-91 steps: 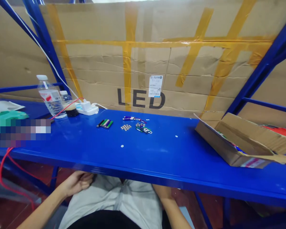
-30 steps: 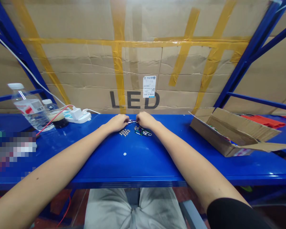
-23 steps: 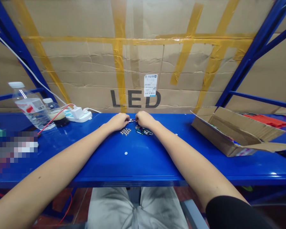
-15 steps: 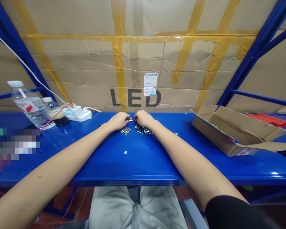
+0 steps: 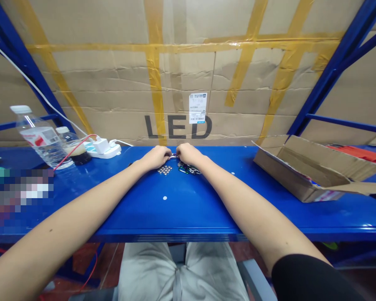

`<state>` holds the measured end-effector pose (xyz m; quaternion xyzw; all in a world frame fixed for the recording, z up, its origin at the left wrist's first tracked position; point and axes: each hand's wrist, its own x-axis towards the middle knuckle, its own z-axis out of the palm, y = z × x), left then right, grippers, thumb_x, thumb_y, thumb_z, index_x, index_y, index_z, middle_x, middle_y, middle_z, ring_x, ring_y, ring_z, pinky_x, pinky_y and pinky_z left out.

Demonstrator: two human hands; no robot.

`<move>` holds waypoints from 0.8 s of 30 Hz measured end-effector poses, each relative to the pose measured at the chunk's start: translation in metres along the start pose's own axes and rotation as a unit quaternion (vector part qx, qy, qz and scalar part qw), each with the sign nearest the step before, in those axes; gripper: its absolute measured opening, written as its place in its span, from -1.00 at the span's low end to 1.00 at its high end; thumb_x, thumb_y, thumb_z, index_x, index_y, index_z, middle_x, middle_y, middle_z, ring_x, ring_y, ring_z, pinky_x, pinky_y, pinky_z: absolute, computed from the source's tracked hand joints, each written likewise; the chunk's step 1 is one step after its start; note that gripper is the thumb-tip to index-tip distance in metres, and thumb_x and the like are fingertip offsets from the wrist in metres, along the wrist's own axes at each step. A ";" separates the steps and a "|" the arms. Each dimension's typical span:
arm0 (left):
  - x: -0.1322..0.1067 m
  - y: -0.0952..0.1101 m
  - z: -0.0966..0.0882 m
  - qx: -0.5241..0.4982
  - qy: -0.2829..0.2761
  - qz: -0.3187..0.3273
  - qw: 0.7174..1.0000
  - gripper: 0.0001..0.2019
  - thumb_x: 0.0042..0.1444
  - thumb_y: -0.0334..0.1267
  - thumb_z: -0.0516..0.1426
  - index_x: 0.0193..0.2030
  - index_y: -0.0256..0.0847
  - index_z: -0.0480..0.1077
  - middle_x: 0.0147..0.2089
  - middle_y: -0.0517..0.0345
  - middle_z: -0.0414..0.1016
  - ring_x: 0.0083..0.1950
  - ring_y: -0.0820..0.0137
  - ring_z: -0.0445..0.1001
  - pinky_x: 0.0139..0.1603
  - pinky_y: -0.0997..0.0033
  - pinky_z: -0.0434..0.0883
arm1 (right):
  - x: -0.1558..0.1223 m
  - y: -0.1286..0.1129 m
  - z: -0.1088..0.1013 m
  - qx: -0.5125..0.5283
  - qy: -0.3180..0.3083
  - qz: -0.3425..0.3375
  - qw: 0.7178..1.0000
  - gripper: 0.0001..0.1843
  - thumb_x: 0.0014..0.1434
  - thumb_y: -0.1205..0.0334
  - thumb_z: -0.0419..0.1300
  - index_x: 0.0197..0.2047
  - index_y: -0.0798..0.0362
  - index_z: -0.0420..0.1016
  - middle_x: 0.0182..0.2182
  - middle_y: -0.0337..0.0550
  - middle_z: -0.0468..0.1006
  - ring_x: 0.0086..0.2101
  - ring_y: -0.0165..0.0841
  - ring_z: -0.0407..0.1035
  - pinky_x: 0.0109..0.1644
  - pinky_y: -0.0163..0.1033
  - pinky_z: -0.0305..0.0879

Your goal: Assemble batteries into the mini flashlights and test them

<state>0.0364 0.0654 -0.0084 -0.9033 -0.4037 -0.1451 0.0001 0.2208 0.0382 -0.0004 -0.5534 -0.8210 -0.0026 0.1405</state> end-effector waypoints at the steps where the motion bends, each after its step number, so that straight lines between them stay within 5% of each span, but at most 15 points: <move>1: 0.000 0.000 0.000 -0.003 0.000 0.000 1.000 -0.75 0.21 -0.39 0.08 -0.11 -0.17 0.58 -0.04 -0.04 0.64 0.02 0.17 0.57 0.05 0.27 0.42 | 0.000 0.001 -0.001 0.003 0.000 0.005 1.000 -0.68 0.20 0.49 0.15 -0.10 0.10 0.68 -0.12 0.02 0.68 -0.15 -0.24 0.51 -0.10 -0.29 0.29; 8: -0.001 -0.002 -0.001 -0.034 -0.004 -0.023 0.999 -0.82 0.25 -0.35 0.12 -0.12 -0.20 0.56 -0.07 -0.04 0.63 0.01 0.18 0.57 0.01 0.28 0.43 | -0.004 0.011 -0.012 0.034 -0.007 0.056 0.998 -0.76 0.16 0.45 0.22 -0.17 0.15 0.70 -0.18 0.06 0.69 -0.17 -0.20 0.53 -0.11 -0.26 0.33; 17: -0.004 -0.001 -0.003 -0.032 -0.007 -0.029 0.999 -0.82 0.23 -0.36 0.14 -0.10 -0.20 0.56 -0.05 -0.02 0.64 0.02 0.19 0.57 0.02 0.31 0.43 | 0.006 -0.001 -0.005 -0.026 0.016 -0.061 0.998 -0.66 0.16 0.45 0.20 -0.06 0.08 0.71 -0.15 0.01 0.68 -0.12 -0.22 0.47 -0.04 -0.27 0.27; 24: -0.004 -0.004 -0.002 -0.030 -0.008 -0.021 0.999 -0.82 0.23 -0.35 0.14 -0.11 -0.19 0.56 -0.05 -0.02 0.64 0.02 0.18 0.57 0.04 0.29 0.44 | 0.011 0.004 0.001 -0.019 0.001 -0.071 0.997 -0.71 0.16 0.43 0.23 -0.09 0.10 0.71 -0.18 0.01 0.66 -0.20 -0.27 0.45 -0.15 -0.30 0.23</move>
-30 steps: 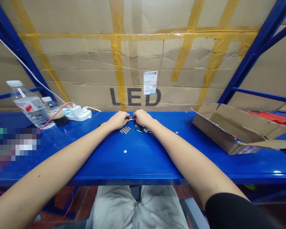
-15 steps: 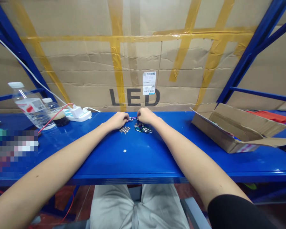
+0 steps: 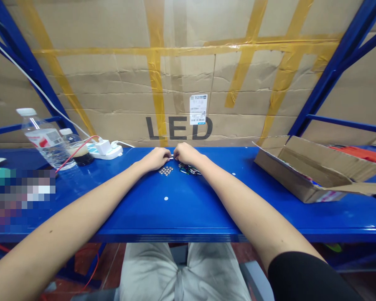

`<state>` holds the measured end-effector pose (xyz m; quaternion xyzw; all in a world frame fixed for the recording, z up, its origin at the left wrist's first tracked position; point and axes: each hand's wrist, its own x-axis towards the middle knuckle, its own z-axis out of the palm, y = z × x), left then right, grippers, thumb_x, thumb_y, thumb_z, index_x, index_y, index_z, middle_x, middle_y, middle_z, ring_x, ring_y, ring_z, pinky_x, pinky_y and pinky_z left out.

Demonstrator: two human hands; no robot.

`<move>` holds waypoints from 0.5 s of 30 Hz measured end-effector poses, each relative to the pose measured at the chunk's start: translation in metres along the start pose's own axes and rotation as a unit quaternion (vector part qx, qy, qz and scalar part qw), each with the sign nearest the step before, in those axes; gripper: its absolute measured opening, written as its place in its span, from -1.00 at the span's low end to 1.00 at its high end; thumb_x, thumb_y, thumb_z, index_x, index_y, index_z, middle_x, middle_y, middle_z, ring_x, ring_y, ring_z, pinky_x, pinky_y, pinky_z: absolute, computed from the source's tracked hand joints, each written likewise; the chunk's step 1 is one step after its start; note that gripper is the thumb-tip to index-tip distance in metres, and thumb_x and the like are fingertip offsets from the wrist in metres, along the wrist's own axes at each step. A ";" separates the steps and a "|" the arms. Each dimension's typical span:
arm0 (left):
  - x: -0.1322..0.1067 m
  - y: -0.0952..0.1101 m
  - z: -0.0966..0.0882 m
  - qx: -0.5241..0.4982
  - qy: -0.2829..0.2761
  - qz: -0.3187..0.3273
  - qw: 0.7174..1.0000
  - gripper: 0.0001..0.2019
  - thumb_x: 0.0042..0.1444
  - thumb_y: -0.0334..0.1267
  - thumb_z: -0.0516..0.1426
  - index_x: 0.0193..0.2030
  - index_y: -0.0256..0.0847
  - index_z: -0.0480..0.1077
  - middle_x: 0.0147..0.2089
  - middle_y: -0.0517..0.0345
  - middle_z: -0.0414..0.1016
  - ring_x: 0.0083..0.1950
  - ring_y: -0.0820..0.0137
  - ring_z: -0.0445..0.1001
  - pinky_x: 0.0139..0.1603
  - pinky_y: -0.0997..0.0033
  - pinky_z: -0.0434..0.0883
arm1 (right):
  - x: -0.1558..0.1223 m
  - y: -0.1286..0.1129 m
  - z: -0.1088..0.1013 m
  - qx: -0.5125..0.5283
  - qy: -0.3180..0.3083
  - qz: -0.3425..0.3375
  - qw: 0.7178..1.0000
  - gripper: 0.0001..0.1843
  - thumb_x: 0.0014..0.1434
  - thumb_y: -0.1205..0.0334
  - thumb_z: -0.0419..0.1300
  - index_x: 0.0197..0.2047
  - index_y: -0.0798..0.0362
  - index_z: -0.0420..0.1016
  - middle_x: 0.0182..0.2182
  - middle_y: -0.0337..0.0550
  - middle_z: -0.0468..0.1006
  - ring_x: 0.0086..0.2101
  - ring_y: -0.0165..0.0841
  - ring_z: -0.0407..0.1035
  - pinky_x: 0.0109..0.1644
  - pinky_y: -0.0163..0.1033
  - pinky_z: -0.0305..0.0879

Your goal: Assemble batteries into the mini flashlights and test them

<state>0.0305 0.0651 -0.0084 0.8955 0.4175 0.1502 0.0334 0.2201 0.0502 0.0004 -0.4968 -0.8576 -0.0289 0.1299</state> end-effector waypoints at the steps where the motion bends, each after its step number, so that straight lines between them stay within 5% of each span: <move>1: 0.000 0.000 0.000 -0.001 -0.001 0.000 1.000 -0.82 0.23 -0.35 0.14 -0.11 -0.19 0.56 -0.05 -0.02 0.64 0.03 0.18 0.57 0.05 0.29 0.43 | 0.000 0.001 0.001 0.008 -0.002 0.000 1.000 -0.72 0.16 0.43 0.22 -0.11 0.10 0.71 -0.20 0.00 0.66 -0.22 -0.28 0.45 -0.16 -0.30 0.23; 15: -0.001 -0.009 0.002 -0.129 0.028 0.000 0.991 -0.80 0.19 -0.41 0.17 -0.07 -0.18 0.54 -0.06 0.07 0.64 -0.03 0.28 0.57 0.07 0.31 0.45 | -0.004 -0.006 -0.004 0.071 0.001 0.006 0.997 -0.84 0.21 0.40 0.23 -0.20 0.12 0.66 -0.25 -0.06 0.67 -0.28 -0.33 0.46 -0.22 -0.32 0.23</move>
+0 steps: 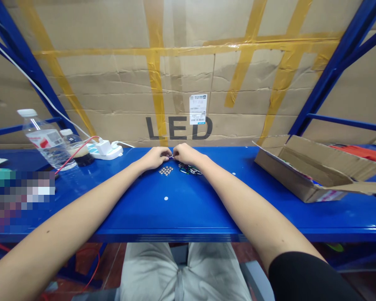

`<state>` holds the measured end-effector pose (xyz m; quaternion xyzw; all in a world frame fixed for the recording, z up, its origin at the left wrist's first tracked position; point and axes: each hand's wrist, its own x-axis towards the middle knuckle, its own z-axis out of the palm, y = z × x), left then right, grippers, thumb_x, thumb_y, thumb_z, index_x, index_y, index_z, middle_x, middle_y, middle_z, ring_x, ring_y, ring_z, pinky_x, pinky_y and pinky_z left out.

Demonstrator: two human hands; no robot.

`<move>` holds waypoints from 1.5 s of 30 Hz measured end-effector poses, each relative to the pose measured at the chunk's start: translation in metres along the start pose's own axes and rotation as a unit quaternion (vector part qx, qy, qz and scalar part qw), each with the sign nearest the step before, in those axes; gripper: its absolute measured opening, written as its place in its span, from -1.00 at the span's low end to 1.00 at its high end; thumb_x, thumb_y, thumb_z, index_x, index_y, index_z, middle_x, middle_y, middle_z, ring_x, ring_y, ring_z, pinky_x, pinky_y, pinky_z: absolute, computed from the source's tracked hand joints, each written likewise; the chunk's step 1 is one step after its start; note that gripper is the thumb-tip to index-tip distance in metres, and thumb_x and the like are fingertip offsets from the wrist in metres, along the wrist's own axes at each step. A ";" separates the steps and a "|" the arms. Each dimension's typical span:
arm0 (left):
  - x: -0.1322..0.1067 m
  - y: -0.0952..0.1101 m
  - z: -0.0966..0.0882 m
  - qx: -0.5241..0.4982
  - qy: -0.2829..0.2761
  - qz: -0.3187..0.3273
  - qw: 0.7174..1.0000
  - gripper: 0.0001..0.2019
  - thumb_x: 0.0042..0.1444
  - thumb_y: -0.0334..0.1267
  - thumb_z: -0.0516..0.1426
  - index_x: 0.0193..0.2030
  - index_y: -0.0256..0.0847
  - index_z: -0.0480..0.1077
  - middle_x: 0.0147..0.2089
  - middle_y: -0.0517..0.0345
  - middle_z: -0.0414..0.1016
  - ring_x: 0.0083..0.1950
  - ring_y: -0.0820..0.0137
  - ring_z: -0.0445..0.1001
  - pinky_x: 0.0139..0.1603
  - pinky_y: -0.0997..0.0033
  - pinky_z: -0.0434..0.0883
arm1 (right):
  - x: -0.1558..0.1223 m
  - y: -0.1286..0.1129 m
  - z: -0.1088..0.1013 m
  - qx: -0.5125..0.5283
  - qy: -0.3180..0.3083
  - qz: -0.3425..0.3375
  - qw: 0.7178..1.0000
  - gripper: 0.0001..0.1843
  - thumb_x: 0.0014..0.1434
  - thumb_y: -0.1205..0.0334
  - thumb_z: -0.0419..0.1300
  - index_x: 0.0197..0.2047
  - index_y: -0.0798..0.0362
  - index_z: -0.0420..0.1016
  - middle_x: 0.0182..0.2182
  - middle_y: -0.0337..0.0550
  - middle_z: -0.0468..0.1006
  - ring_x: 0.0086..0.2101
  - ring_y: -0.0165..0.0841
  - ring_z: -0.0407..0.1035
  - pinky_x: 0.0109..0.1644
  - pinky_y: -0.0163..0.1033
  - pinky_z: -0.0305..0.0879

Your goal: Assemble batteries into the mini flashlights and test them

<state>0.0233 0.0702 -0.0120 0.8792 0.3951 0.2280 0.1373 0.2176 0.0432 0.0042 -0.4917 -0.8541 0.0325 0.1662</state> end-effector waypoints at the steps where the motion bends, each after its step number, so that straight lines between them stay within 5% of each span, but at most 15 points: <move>1: 0.000 -0.001 0.000 -0.013 0.006 0.001 1.000 -0.80 0.18 -0.42 0.18 -0.08 -0.18 0.54 -0.05 0.07 0.64 -0.02 0.28 0.56 0.09 0.31 0.44 | -0.001 -0.002 -0.002 0.012 0.009 0.005 1.000 -0.86 0.21 0.41 0.25 -0.21 0.12 0.65 -0.25 -0.07 0.67 -0.28 -0.33 0.47 -0.22 -0.32 0.24; 8: -0.002 -0.001 -0.002 -0.081 0.031 0.014 0.996 -0.85 0.14 -0.41 0.19 -0.17 -0.21 0.55 -0.10 0.07 0.63 -0.04 0.25 0.55 0.09 0.23 0.43 | -0.009 -0.011 -0.009 0.090 0.073 -0.009 0.993 -0.82 0.14 0.51 0.25 -0.20 0.13 0.59 -0.27 -0.08 0.66 -0.26 -0.33 0.48 -0.22 -0.30 0.30; 19: -0.002 -0.006 0.002 -0.152 0.041 0.025 0.987 -0.86 0.09 -0.44 0.16 -0.22 -0.24 0.50 -0.20 0.10 0.60 -0.21 0.33 0.53 -0.06 0.27 0.47 | -0.012 -0.011 -0.005 0.048 0.124 -0.093 0.987 -0.80 0.18 0.54 0.19 -0.24 0.14 0.61 -0.28 -0.07 0.66 -0.26 -0.30 0.47 -0.15 -0.25 0.28; 33: -0.005 -0.004 -0.001 -0.056 0.089 0.138 0.985 -0.87 0.12 -0.46 0.15 -0.22 -0.20 0.47 -0.16 0.11 0.57 -0.07 0.30 0.51 0.07 0.25 0.42 | -0.018 -0.012 -0.001 0.036 0.161 -0.127 0.978 -0.82 0.21 0.50 0.18 -0.21 0.13 0.59 -0.24 -0.02 0.65 -0.22 -0.26 0.50 -0.09 -0.22 0.33; 45: -0.006 -0.003 -0.001 -0.057 0.093 0.139 0.984 -0.88 0.14 -0.45 0.14 -0.22 -0.21 0.46 -0.16 0.11 0.57 -0.09 0.30 0.50 0.04 0.26 0.41 | -0.018 -0.013 0.003 0.062 0.178 -0.115 0.975 -0.81 0.21 0.47 0.18 -0.17 0.14 0.60 -0.23 -0.01 0.63 -0.21 -0.26 0.48 -0.08 -0.18 0.35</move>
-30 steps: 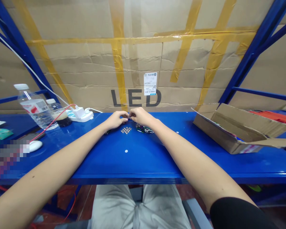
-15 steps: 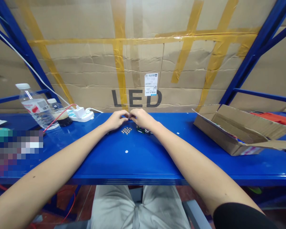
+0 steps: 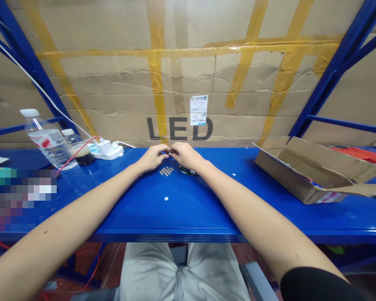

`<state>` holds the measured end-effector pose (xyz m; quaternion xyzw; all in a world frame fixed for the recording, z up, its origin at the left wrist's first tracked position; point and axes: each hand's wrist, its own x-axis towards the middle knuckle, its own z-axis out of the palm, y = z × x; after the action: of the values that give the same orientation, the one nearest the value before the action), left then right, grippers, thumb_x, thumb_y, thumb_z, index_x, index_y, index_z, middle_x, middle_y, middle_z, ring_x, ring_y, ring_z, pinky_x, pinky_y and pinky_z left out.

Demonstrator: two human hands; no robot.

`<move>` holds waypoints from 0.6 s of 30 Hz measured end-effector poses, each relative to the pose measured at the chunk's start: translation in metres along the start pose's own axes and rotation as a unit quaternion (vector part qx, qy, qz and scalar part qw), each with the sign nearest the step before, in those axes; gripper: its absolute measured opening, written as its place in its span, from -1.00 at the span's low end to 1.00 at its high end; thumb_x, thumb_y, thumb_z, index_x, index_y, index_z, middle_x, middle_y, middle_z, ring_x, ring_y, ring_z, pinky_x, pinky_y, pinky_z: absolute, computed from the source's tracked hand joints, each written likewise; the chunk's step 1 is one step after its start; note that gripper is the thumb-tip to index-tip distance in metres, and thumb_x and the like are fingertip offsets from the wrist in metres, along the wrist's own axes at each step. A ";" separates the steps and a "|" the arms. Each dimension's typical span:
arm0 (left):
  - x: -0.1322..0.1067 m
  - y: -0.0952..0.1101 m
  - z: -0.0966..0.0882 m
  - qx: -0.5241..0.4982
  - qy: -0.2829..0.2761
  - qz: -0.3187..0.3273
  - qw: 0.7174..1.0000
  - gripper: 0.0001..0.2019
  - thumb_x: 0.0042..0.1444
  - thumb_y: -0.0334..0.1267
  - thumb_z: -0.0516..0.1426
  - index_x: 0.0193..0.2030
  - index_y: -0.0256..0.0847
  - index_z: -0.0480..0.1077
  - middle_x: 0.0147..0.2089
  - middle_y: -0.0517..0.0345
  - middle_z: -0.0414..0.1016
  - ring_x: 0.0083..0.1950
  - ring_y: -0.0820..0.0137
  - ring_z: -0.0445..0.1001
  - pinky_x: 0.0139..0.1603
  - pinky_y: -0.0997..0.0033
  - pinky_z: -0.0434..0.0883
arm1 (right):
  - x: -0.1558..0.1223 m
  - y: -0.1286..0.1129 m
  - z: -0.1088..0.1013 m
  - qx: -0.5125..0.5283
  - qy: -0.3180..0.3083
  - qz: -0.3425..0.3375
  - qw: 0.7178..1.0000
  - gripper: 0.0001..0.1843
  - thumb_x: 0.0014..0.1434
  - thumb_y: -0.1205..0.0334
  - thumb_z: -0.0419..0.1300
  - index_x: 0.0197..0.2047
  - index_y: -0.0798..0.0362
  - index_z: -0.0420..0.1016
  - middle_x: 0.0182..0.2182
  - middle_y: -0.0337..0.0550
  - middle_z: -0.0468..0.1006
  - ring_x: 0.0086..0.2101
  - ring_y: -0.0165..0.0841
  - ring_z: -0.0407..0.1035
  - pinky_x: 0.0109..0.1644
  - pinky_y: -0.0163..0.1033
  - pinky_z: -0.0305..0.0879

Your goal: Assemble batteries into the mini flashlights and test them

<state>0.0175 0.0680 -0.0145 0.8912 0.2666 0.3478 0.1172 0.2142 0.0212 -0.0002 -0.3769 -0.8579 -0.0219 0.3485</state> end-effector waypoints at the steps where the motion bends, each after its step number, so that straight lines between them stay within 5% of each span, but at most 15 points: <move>1: 0.000 0.000 0.000 -0.001 0.000 -0.001 1.000 -0.88 0.13 -0.44 0.15 -0.21 -0.21 0.47 -0.15 0.11 0.57 -0.08 0.29 0.51 0.05 0.25 0.41 | 0.000 0.000 0.000 0.000 -0.001 -0.005 1.000 -0.81 0.22 0.46 0.18 -0.18 0.13 0.61 -0.24 -0.01 0.63 -0.21 -0.25 0.48 -0.08 -0.17 0.35; 13: 0.000 0.001 0.000 -0.018 0.009 -0.024 1.000 -0.85 0.13 -0.44 0.16 -0.18 -0.20 0.50 -0.11 0.11 0.60 -0.04 0.30 0.52 0.11 0.24 0.42 | 0.000 0.001 -0.002 -0.007 -0.004 0.006 1.000 -0.82 0.20 0.49 0.19 -0.18 0.12 0.57 -0.24 -0.05 0.60 -0.22 -0.29 0.44 -0.09 -0.21 0.32; 18: 0.000 0.004 0.001 -0.059 0.026 -0.042 0.997 -0.86 0.12 -0.44 0.18 -0.19 -0.20 0.52 -0.11 0.10 0.62 -0.05 0.31 0.55 0.11 0.25 0.44 | -0.001 0.003 -0.009 0.005 0.024 0.080 0.997 -0.80 0.13 0.51 0.22 -0.17 0.14 0.56 -0.22 -0.02 0.61 -0.21 -0.27 0.47 -0.09 -0.19 0.36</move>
<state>0.0201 0.0652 -0.0138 0.8610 0.2860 0.3812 0.1776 0.2222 0.0201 0.0049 -0.4420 -0.8164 0.0009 0.3716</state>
